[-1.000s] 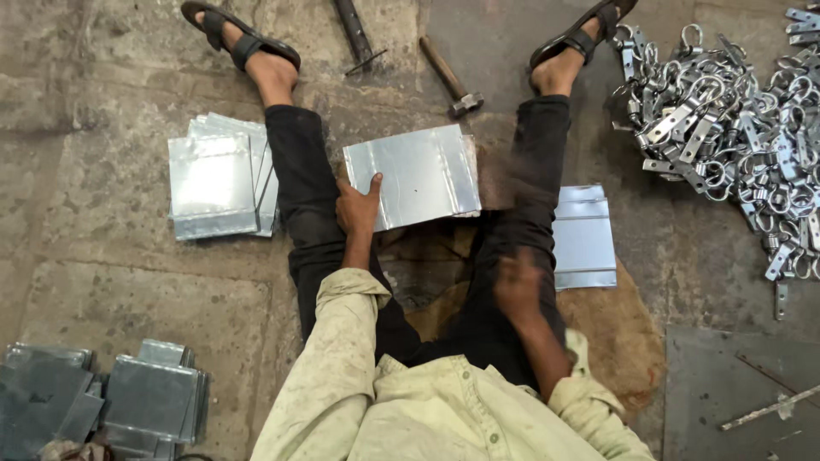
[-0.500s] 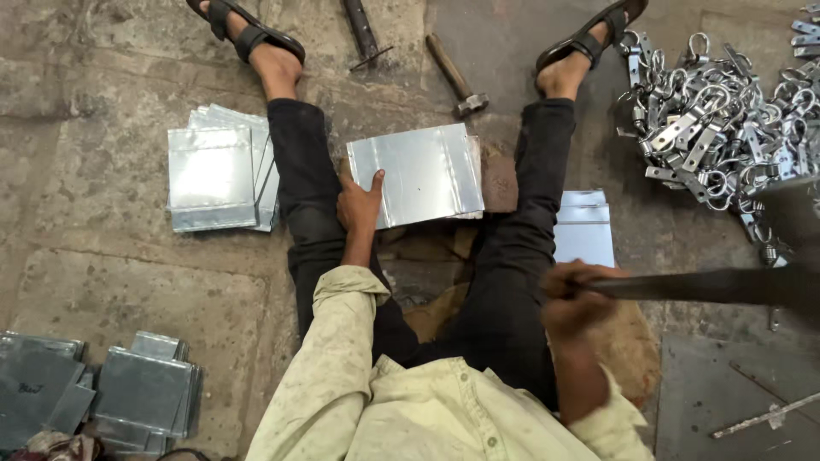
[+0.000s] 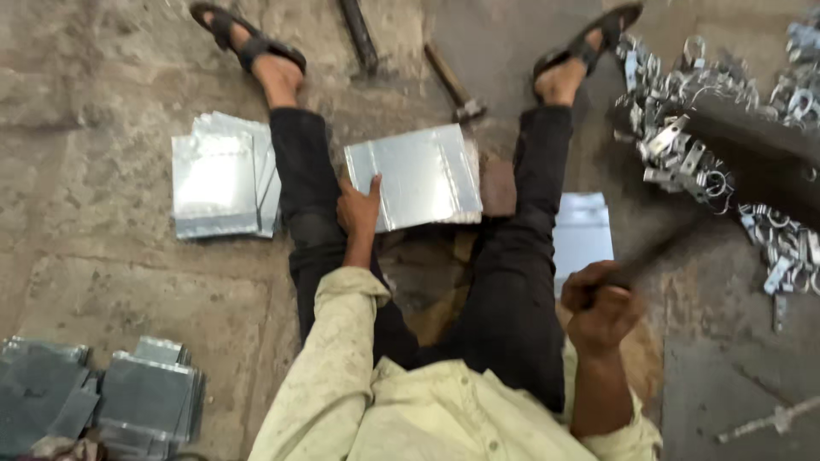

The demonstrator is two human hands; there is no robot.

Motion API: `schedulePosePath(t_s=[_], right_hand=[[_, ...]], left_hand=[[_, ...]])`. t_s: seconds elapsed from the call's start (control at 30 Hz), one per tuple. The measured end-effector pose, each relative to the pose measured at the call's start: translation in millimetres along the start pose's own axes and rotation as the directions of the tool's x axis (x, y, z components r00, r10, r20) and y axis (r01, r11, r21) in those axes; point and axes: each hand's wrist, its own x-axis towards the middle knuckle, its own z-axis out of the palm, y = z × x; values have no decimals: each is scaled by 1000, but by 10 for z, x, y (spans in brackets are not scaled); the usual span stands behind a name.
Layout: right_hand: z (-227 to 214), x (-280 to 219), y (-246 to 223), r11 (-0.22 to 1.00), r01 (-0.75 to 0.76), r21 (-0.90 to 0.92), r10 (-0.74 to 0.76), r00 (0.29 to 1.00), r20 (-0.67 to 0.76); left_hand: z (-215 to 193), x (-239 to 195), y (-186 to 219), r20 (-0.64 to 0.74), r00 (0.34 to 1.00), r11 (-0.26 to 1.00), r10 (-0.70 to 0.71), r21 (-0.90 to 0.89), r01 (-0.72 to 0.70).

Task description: The person uses a hammer to strike a metal sheet placed on an anvil while sitting on the floor, handling several similar sheets one by one.

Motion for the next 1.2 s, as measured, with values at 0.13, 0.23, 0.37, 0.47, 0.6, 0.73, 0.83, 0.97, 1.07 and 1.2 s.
schedulePosePath(t_s=[0.13,0.23,0.37,0.47,0.6,0.73,0.83,0.97,1.07,1.2], right_hand=[[-22,-262,549,990,133,-49,-136,989,-65],[54,-555,1216,779,-13,-626,55,997,47],[100,-527,1185,687,-322,-651,448,893,32],[56,-298,654,689,-427,-585,482,873,-69],[-194,-189,263,972,-221,78,220,975,16],[-242,-495,709,1000,-12,19,13,999,-42],[-101,-755,1332,754,-47,-656,137,987,87],[-33,-797,1420,631,-384,-674,497,867,-29],[-101,-539,1157,653,-639,-407,647,749,-139],[-298,-343,709,769,73,-635,-50,997,54]], left_hand=[[-43,-23,31,-5,1000,1000,-8,19,8],[-94,-60,65,-39,999,997,36,-63,-38],[-152,-44,141,27,999,999,-32,-3,32],[-176,-70,164,7,999,999,-43,6,43],[-145,-21,196,4,999,999,-39,-13,39],[-139,-14,179,-1,999,999,-42,-5,42],[-92,7,136,-7,999,999,-32,16,32],[-62,19,92,-7,1000,1000,-2,12,2],[-125,-24,26,3,1000,999,13,50,-13],[-168,-292,-38,61,998,995,35,95,-40]])
